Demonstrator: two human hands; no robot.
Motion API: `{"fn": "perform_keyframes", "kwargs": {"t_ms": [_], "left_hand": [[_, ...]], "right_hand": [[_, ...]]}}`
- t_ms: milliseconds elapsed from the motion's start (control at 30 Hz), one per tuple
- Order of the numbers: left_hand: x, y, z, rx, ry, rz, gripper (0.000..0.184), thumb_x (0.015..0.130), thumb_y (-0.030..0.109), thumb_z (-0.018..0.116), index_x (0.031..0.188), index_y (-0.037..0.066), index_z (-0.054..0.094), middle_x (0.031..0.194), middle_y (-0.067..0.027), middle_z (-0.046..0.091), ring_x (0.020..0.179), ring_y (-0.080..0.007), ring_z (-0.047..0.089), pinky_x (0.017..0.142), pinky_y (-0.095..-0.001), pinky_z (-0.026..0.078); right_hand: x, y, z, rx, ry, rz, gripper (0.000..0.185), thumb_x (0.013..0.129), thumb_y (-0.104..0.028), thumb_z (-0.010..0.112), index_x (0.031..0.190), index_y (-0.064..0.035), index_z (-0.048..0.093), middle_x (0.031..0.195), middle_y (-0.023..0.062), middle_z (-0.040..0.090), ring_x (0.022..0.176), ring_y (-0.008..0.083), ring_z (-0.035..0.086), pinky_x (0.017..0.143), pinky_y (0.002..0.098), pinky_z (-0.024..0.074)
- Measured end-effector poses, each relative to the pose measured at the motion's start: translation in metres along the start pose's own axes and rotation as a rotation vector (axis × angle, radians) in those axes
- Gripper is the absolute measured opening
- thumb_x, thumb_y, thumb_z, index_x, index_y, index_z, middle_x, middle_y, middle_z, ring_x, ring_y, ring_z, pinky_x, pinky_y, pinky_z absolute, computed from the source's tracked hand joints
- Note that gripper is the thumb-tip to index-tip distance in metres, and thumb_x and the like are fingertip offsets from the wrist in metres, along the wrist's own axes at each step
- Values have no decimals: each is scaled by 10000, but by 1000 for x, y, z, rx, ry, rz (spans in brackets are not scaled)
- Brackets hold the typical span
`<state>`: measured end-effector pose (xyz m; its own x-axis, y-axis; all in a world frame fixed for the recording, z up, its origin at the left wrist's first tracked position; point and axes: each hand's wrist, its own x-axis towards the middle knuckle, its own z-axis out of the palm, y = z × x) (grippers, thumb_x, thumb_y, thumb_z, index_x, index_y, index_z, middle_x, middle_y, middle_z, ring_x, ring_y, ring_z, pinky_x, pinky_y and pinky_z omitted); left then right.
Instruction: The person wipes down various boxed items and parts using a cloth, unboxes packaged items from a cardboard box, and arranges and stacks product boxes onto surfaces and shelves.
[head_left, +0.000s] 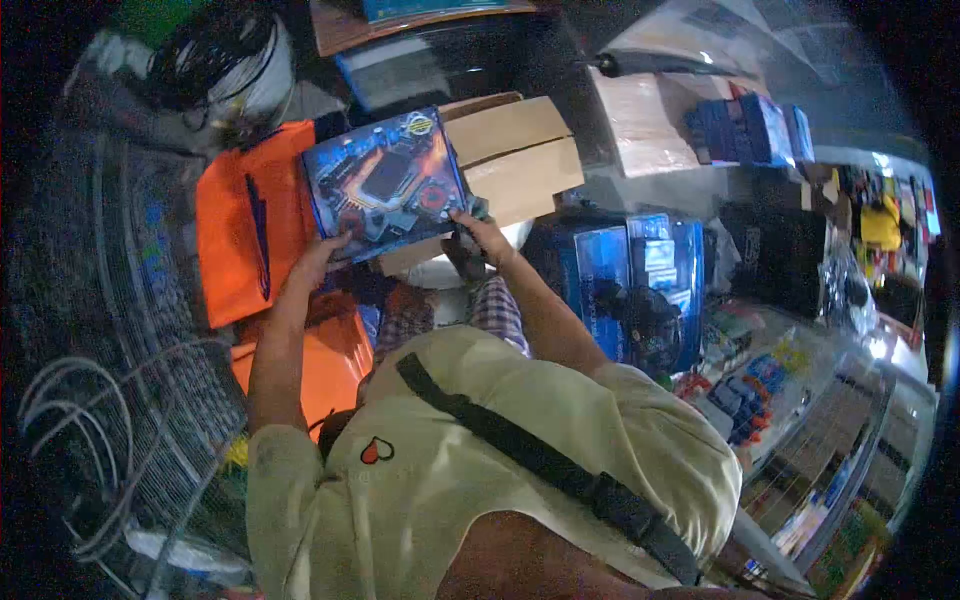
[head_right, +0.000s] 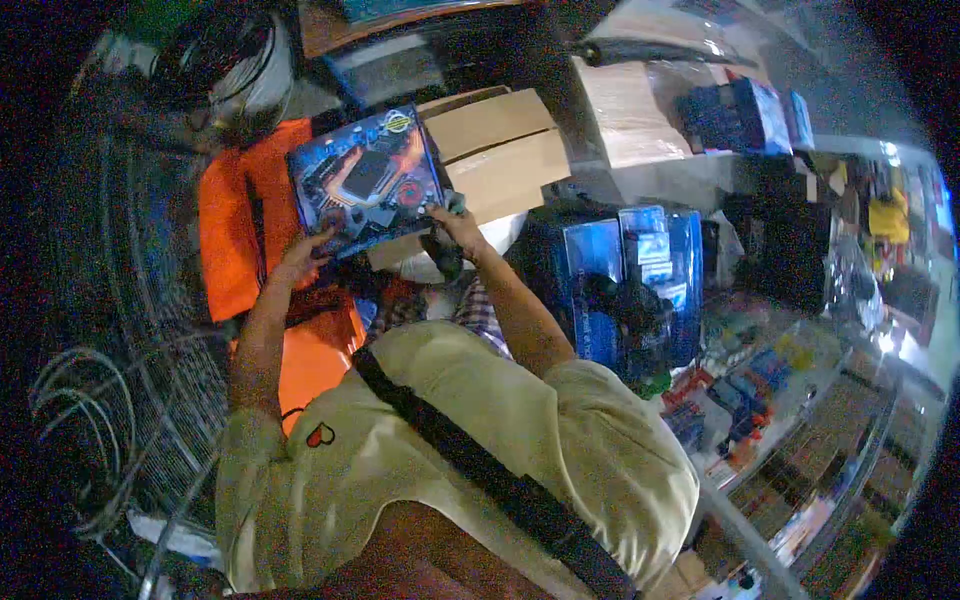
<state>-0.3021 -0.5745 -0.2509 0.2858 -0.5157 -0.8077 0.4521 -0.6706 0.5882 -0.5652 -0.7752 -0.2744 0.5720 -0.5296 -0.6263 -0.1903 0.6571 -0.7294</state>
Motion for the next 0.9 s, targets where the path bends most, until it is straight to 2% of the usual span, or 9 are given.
{"fn": "perform_keyframes", "kwargs": {"t_ms": [200, 233, 367, 467, 567, 633, 700, 800, 900], "left_hand": [[29, -9, -42, 116, -83, -29, 668, 720, 349, 721, 1259, 123, 397, 1277, -60, 455, 1167, -273, 421, 929, -514, 325], [6, 10, -31, 181, -110, -38, 788, 697, 367, 733, 1310, 98, 318, 1285, -89, 444, 1202, -271, 386, 951, -502, 318], [-2, 31, -22, 246, -164, 70, 825, 682, 361, 745, 1310, 60, 303, 1281, -125, 432, 1207, -263, 376, 978, -456, 312], [51, 14, -51, 183, -39, 116, 785, 683, 333, 746, 1288, 35, 345, 1253, -150, 443, 1167, -264, 417, 973, -399, 336], [60, 27, -46, 469, 146, 617, 762, 679, 312, 745, 1265, 5, 368, 1190, -158, 492, 1058, -308, 502, 917, -389, 388], [55, 35, -37, 580, 288, 622, 757, 678, 324, 744, 1254, -3, 377, 1182, -171, 498, 1057, -322, 502, 916, -394, 387], [66, 38, -34, 812, 491, 662, 722, 686, 358, 734, 1215, -19, 417, 1150, -202, 517, 1050, -360, 501, 908, -403, 390], [82, 30, -33, 858, 464, 855, 704, 703, 368, 722, 1203, -32, 430, 1165, -202, 514, 1056, -374, 496, 915, -409, 389], [72, 49, -9, 788, 359, 644, 849, 681, 429, 727, 1273, -58, 361, 1212, -242, 481, 1137, -379, 445, 983, -409, 333]], "right_hand": [[-2, 19, 14, -178, 41, -39, 392, 742, -385, 709, 879, -25, 636, 776, 20, 596, 660, 127, 559, 625, 266, 461], [-8, 15, 8, -189, -21, -4, 423, 726, -373, 724, 927, -13, 626, 798, 28, 600, 709, 139, 565, 653, 280, 458], [-29, 3, -1, -87, 154, -9, 356, 767, -269, 702, 1015, -36, 598, 811, 33, 611, 715, 108, 553, 622, 269, 457], [-13, 20, -35, -34, 168, 63, 409, 772, -325, 688, 1057, -51, 580, 841, 57, 611, 727, 127, 563, 635, 284, 465], [-3, 31, -80, -357, 301, -127, 597, 728, -421, 703, 1159, -46, 530, 981, 124, 628, 866, 222, 597, 779, 336, 471], [-4, 12, -90, -683, 433, -197, 578, 689, -402, 731, 1126, -80, 531, 892, 140, 628, 820, 256, 616, 710, 359, 479], [19, -11, -99, -953, 346, -228, 682, 695, -380, 705, 1253, -112, 417, 981, 211, 605, 919, 351, 592, 773, 414, 470], [51, -45, -100, -1188, 224, -299, 722, 728, -295, 653, 1335, -166, 283, 962, 227, 595, 913, 364, 588, 753, 435, 474], [77, -72, -98, -1226, 162, -394, 611, 766, -297, 590, 1310, -182, 336, 918, 202, 614, 819, 339, 621, 690, 434, 488]]}}
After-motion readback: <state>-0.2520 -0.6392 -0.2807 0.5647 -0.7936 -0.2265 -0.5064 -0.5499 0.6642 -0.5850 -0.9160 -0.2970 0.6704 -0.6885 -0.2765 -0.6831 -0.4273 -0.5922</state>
